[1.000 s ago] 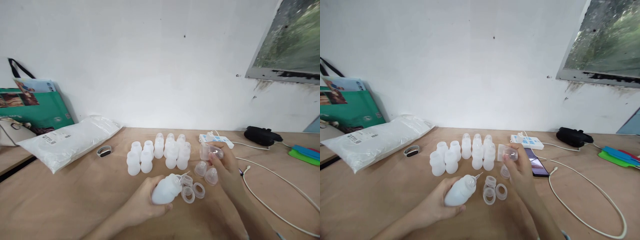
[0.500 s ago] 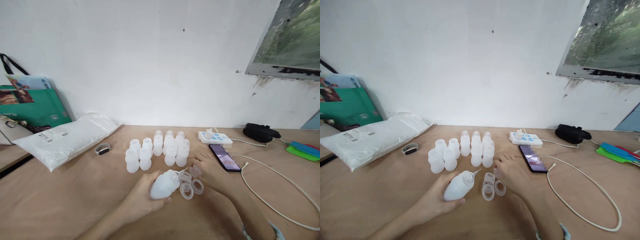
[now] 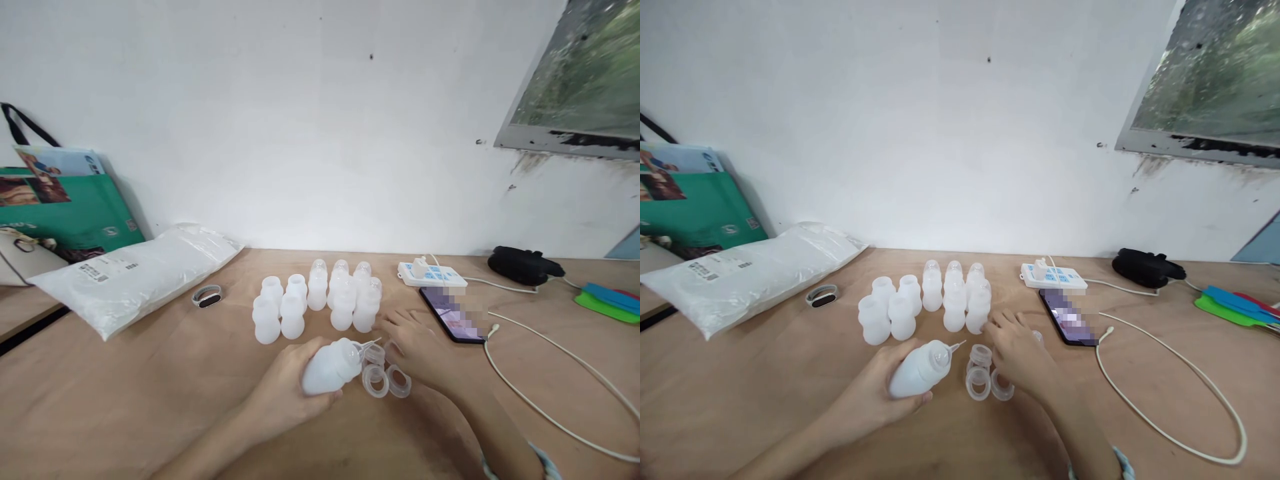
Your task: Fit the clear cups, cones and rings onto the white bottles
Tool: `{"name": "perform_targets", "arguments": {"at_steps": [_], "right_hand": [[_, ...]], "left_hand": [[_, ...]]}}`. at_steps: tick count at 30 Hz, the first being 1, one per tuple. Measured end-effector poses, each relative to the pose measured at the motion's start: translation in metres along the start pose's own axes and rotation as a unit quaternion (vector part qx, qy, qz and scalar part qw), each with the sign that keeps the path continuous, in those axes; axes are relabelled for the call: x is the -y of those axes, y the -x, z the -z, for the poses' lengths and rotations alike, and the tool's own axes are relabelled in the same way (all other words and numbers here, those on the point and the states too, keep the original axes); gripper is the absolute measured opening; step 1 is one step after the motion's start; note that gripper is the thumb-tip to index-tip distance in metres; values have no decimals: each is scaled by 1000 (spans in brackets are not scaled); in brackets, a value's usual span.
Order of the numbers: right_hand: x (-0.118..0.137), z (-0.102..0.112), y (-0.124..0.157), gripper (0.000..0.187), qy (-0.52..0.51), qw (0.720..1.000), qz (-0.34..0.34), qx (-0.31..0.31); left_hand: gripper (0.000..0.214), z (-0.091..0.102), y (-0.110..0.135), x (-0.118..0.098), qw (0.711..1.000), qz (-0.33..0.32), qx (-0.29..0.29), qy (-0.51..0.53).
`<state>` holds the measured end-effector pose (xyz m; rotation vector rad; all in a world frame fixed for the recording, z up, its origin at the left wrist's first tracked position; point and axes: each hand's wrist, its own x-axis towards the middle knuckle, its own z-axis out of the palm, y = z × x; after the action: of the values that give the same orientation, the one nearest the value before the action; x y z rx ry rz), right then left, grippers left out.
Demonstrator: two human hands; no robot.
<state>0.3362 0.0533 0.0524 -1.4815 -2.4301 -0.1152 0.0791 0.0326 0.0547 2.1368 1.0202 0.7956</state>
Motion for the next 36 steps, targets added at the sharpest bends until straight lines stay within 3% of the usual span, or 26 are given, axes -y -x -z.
{"name": "perform_targets", "arguments": {"at_steps": [2,4,6,8,13,16,19,26,31,36], "right_hand": [[9,8,-2,31,-98,994,-3,-55],[21,14,-1,27,-220,970,-11,-104],[32,17,1,32,-330,938,-6,-111],[41,15,3,34,-391,917,13,-79],[53,2,1,33,-376,927,-7,1],[57,-4,-1,24,-370,928,-31,25],[59,-6,-1,24,-357,933,-29,16],[60,4,-1,42,-344,936,55,-40],[58,1,0,51,-359,928,84,-45],[59,-4,1,48,-353,928,95,-66]], "left_hand": [[26,-1,0,1,999,-6,-6,-36],[34,-3,1,4,995,-20,-31,-96],[37,-4,1,7,981,-41,-62,-180],[38,-5,1,12,958,-74,-85,-265],[42,-9,2,21,876,-206,-144,-412],[38,-10,2,22,854,-235,-168,-432],[32,-9,2,18,872,-220,-155,-409],[28,-2,3,10,938,-125,-51,-319],[23,5,1,4,954,-73,7,-290],[19,10,0,-1,956,-40,47,-287]]}}
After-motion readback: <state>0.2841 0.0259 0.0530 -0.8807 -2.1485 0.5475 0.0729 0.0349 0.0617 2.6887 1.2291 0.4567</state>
